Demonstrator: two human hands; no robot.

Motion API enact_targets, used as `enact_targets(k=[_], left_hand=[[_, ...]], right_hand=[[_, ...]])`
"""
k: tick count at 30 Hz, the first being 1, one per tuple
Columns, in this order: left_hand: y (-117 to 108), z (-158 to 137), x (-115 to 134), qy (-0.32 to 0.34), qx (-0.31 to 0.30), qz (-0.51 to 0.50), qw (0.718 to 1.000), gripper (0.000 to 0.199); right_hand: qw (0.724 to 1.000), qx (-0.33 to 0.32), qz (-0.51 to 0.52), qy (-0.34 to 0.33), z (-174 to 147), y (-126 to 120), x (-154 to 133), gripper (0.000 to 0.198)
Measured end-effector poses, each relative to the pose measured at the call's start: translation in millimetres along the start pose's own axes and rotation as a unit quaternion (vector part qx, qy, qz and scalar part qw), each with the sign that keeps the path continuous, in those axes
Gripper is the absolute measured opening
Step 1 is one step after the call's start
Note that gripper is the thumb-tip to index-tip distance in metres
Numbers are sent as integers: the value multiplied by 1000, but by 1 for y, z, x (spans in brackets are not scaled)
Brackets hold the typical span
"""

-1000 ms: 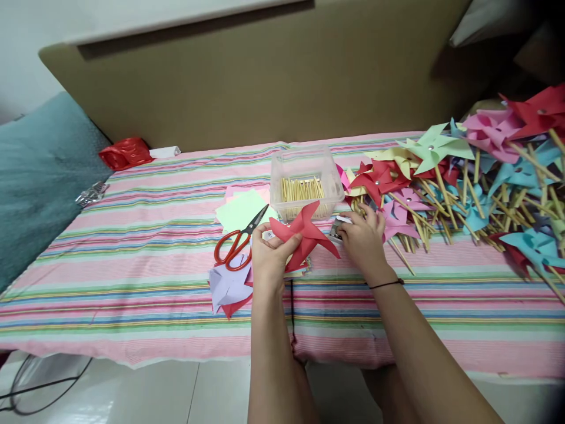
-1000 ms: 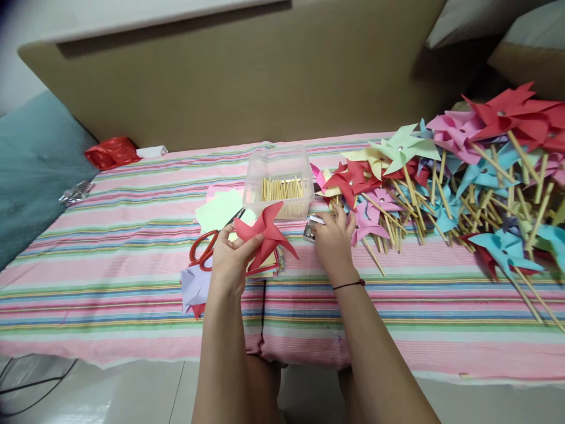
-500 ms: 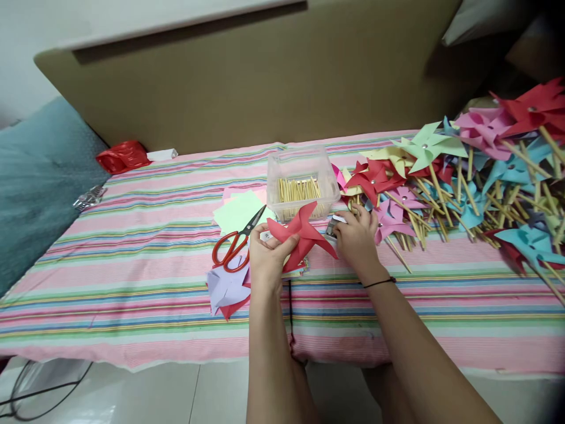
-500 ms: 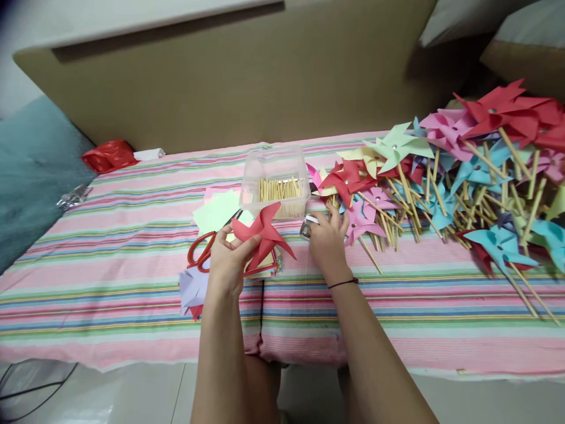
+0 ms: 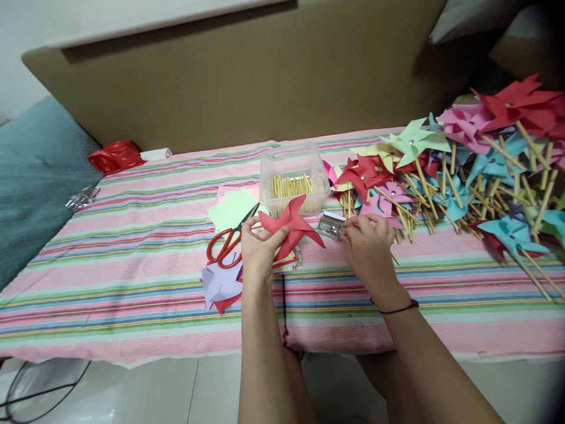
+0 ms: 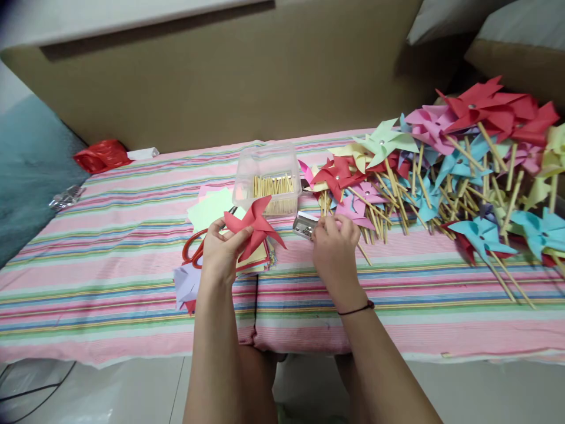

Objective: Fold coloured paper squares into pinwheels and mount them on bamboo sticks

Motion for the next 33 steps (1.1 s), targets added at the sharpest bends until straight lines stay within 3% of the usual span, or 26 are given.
enact_targets(k=[5,8,12,15,22,27,29,33], left_hand=[[9,0,-6,0,-6,25,1000,63],[12,0,-9,6,-16,48,999,63],[11,0,-12,11,-25,71,997,65],[11,0,-14,8,-36,78,996,66],[18,-2,-18,0,-50,91,995,66],[21,-6,-18,1,-58,94,994,65],[24,-7,-18,7,-58,98,993,63],[29,-9,-20,17,-53,94,994,62]], right_hand=[[995,-93,17,-38,-19,10,-2,21],[987,-127,94,-42,-24,16,7,21],[950,-144,277,11,-26,17,27,22],[920,-165,349,60,-28,20,36,16],[928,-152,338,45,-26,27,29,11],[922,-127,356,77,-21,22,30,13],[889,-92,427,138,-17,18,33,13],[774,-14,578,259,-9,7,36,19]])
Point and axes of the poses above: each hand's wrist, its own z-axis towards the middle knuckle, its own y-axis out of the palm, x = y × z, the point moved 4 cm from there along z, towards the middle knuckle, and after that the axes turned 5 degrees about -y, right-handed, at the moved point
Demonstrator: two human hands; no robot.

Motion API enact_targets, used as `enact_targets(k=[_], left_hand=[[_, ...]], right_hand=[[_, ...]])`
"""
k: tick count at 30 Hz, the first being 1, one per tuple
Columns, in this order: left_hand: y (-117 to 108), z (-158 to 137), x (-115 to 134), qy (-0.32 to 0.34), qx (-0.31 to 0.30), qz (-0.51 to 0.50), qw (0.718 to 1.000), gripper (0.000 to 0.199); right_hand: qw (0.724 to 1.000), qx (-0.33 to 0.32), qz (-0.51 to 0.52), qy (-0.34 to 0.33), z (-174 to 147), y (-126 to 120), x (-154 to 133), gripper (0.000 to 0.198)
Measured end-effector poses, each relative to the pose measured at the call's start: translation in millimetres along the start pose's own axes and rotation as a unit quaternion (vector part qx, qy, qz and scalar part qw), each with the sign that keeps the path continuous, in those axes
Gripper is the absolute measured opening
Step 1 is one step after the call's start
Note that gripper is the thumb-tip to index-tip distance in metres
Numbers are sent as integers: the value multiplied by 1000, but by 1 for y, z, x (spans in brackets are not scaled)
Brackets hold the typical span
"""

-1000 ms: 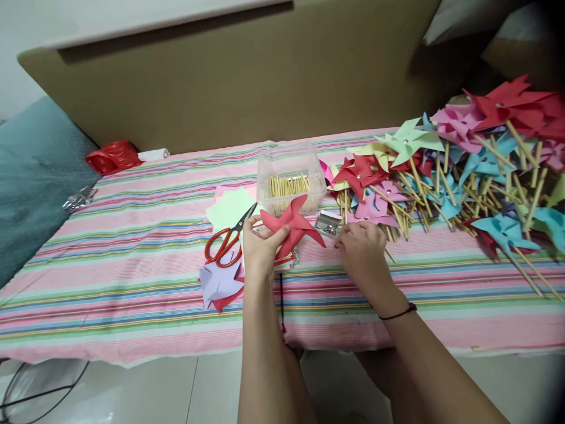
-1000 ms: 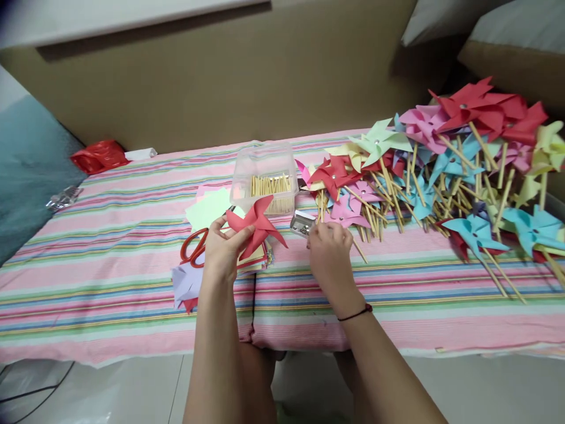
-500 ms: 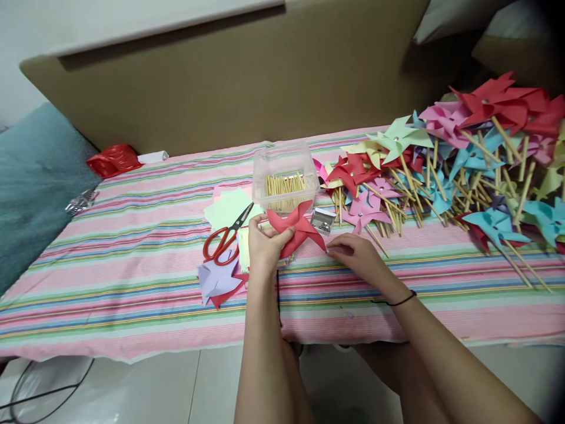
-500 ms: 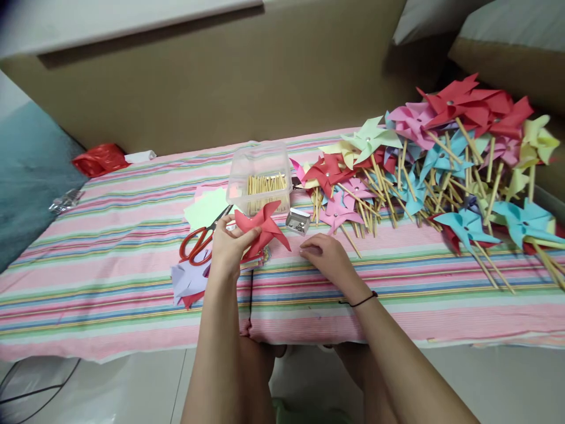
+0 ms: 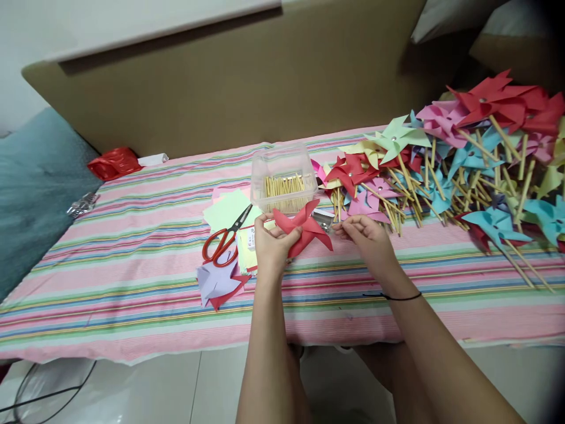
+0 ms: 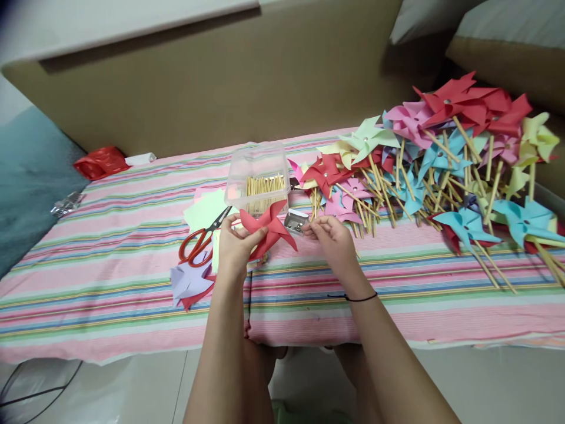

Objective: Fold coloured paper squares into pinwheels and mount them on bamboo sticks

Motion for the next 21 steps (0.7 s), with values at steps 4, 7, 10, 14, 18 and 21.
enact_targets(k=[4,7,10,14,18,21], left_hand=[[6,1,-2,8,-4,-12,1000,60],[10,1,-3,14,-2,-28,1000,60],[14,1,-4,10,2,-35,999,59],[13,1,-4,12,7,-29,999,61],[-5,6,4,40,66,-56,995,62],[-26,11,10,57,118,-87,987,63]], right_hand=[[996,31,73,27,2,3,-12,20],[994,43,96,41,2,6,-18,21],[995,34,80,40,2,10,-23,17],[997,40,33,50,1,8,-24,11],[995,83,-30,42,2,-6,-16,15],[996,48,-78,21,4,-4,-6,15]])
Point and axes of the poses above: each hand's wrist, its own z-axis towards the middle knuckle, its own y-axis out of the palm, x = y × z, the point moved 4 cm from there along z, towards the middle knuckle, and after that the axes turned 5 degrees about -y, right-handed, at the moved point
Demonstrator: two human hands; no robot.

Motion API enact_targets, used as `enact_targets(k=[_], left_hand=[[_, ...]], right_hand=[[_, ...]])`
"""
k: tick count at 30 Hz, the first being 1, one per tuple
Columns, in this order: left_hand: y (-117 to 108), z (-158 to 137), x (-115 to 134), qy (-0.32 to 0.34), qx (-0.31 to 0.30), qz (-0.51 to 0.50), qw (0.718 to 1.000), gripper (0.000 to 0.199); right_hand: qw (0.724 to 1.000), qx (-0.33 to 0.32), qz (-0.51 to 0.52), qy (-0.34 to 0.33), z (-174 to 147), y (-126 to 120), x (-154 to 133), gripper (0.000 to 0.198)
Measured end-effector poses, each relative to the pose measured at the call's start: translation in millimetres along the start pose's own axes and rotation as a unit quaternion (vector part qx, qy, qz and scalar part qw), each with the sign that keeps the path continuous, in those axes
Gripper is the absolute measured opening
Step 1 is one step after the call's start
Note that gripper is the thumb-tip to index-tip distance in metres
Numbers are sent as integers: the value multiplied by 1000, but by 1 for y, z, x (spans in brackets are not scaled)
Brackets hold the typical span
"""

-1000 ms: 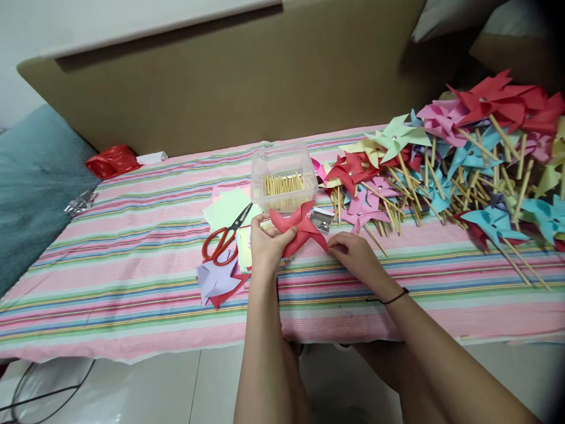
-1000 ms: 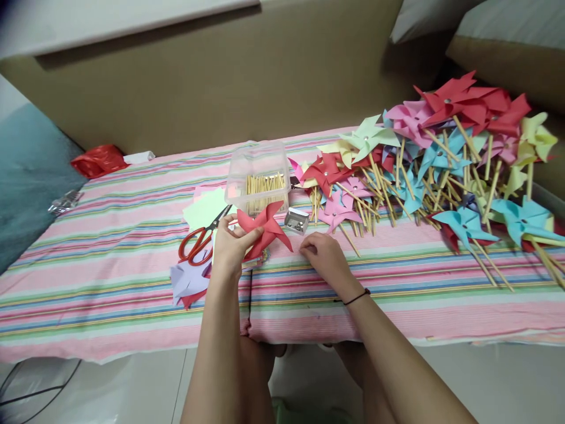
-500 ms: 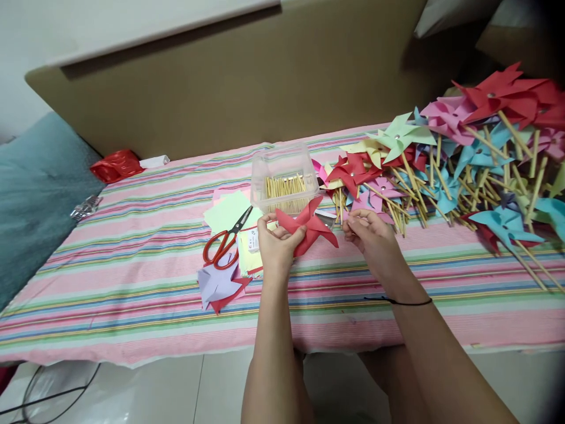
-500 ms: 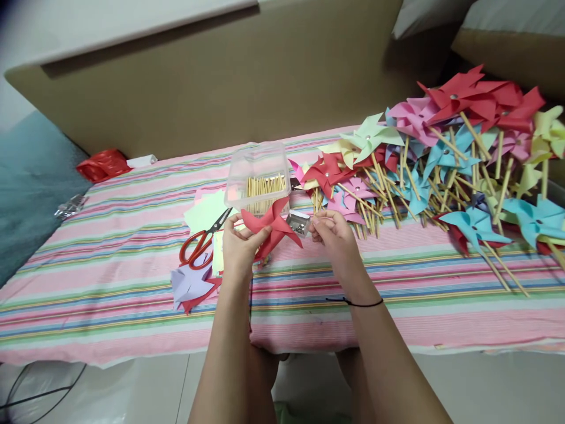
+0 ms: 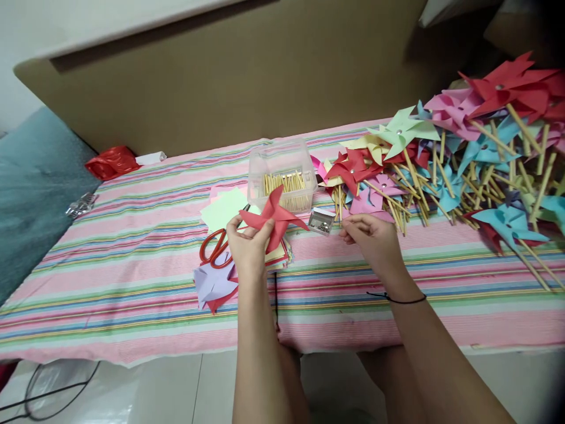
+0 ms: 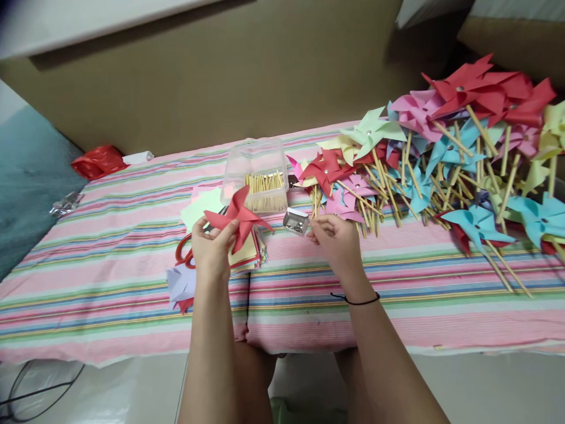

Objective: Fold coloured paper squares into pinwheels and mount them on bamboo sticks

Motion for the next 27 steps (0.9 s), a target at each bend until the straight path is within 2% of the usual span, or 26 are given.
enact_targets(k=[3,7,11,13,16,21,23,25,27], left_hand=[[-13,7,6,16,30,-37,999,61],[-17,8,7,17,37,-57,998,58],[-15,8,4,2,25,-41,999,62],[-14,7,3,-8,17,-40,999,63],[-11,5,1,-19,5,-51,998,64],[-7,1,0,-19,2,-53,998,66],[-7,1,-1,-26,-3,-31,999,65],[-7,1,-3,-26,-10,0,1000,64],[-5,0,-3,-12,-26,35,999,62]], right_hand=[[991,-80,-97,-42,0,21,7,10],[932,-171,-286,-146,-1,61,10,19],[907,-191,-335,-168,-1,85,16,14],[901,-193,-350,-169,-1,90,18,9],[896,-187,-364,-169,-3,95,20,13],[902,-176,-350,-180,-3,91,11,16],[930,-139,-293,-174,-1,79,1,11],[972,-68,-177,-139,0,58,-10,7],[994,-5,-51,-91,0,39,-20,6]])
Point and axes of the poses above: each hand's wrist, its own z-axis towards the middle knuckle, its own y-axis out of the palm, x = y × z, the point moved 4 cm from there along z, towards the middle knuckle, and after that the axes turned 5 degrees about -y, right-handed, at the moved point
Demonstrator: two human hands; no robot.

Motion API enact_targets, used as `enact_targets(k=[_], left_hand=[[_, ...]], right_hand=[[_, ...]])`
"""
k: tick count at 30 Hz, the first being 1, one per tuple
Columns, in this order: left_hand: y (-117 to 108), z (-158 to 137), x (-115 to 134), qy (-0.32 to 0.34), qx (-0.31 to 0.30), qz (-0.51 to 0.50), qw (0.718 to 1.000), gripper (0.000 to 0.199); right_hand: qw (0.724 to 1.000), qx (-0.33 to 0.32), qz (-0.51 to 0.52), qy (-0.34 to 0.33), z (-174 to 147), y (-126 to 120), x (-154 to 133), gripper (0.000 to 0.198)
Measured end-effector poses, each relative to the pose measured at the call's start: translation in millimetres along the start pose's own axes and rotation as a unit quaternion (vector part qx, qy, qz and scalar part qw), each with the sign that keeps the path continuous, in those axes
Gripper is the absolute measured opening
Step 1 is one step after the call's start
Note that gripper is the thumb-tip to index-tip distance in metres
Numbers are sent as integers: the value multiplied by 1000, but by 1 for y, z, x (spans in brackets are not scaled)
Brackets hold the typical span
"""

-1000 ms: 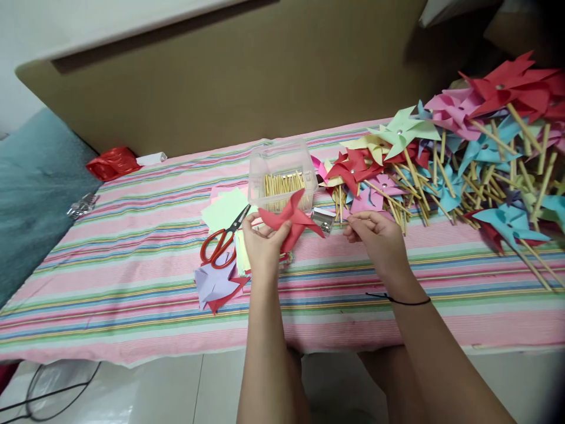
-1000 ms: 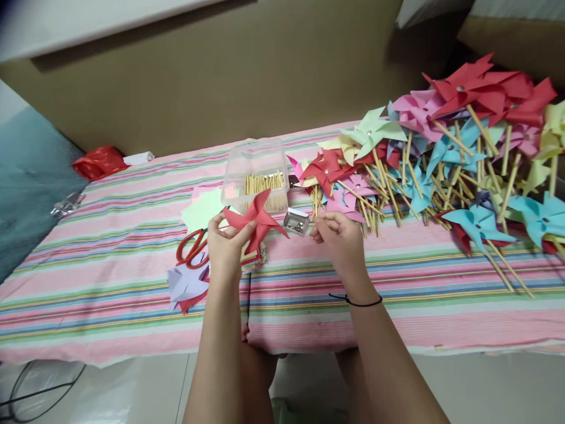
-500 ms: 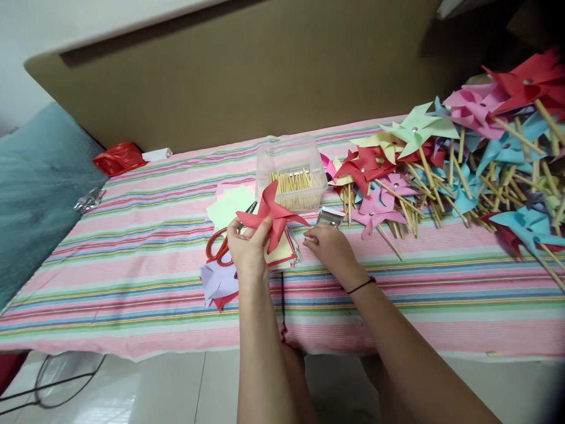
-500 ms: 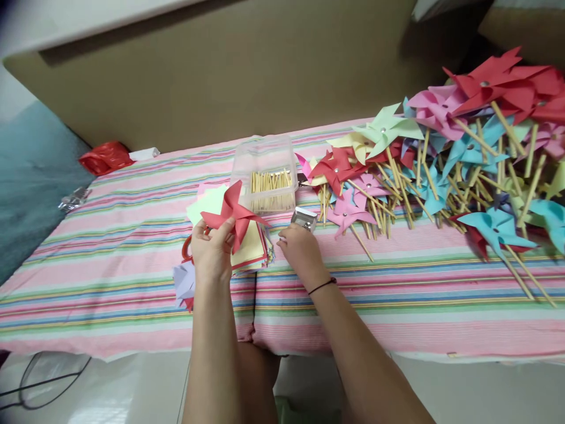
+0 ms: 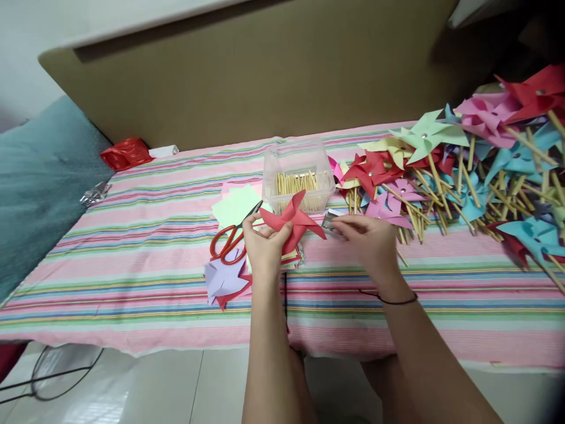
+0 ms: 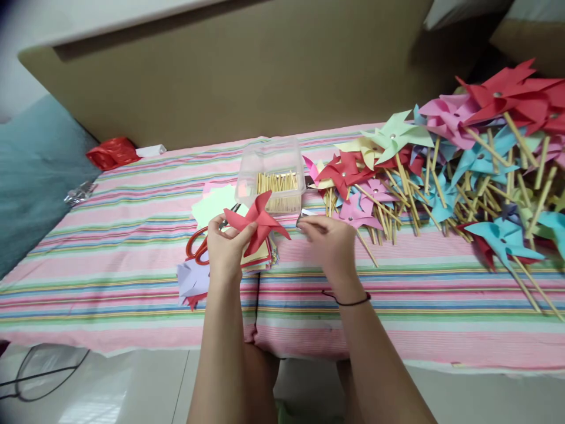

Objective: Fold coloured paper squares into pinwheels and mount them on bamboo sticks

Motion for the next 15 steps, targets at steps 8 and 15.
enact_targets(k=[8,15], left_hand=[[29,-16,-1,7,-97,68,993,54],[33,-20,-1,-30,-134,8,991,59]], right_hand=[[983,-72,163,-36,-11,-1,-32,4],[988,-43,138,-50,-11,-1,-31,6]])
Point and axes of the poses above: each hand's wrist, its own z-axis towards the middle knuckle, its own y-axis out of the palm, x = y × z, the point moved 4 cm from there along z, towards the middle knuckle, and after that the axes turned 5 degrees about -y, right-handed, at the moved point
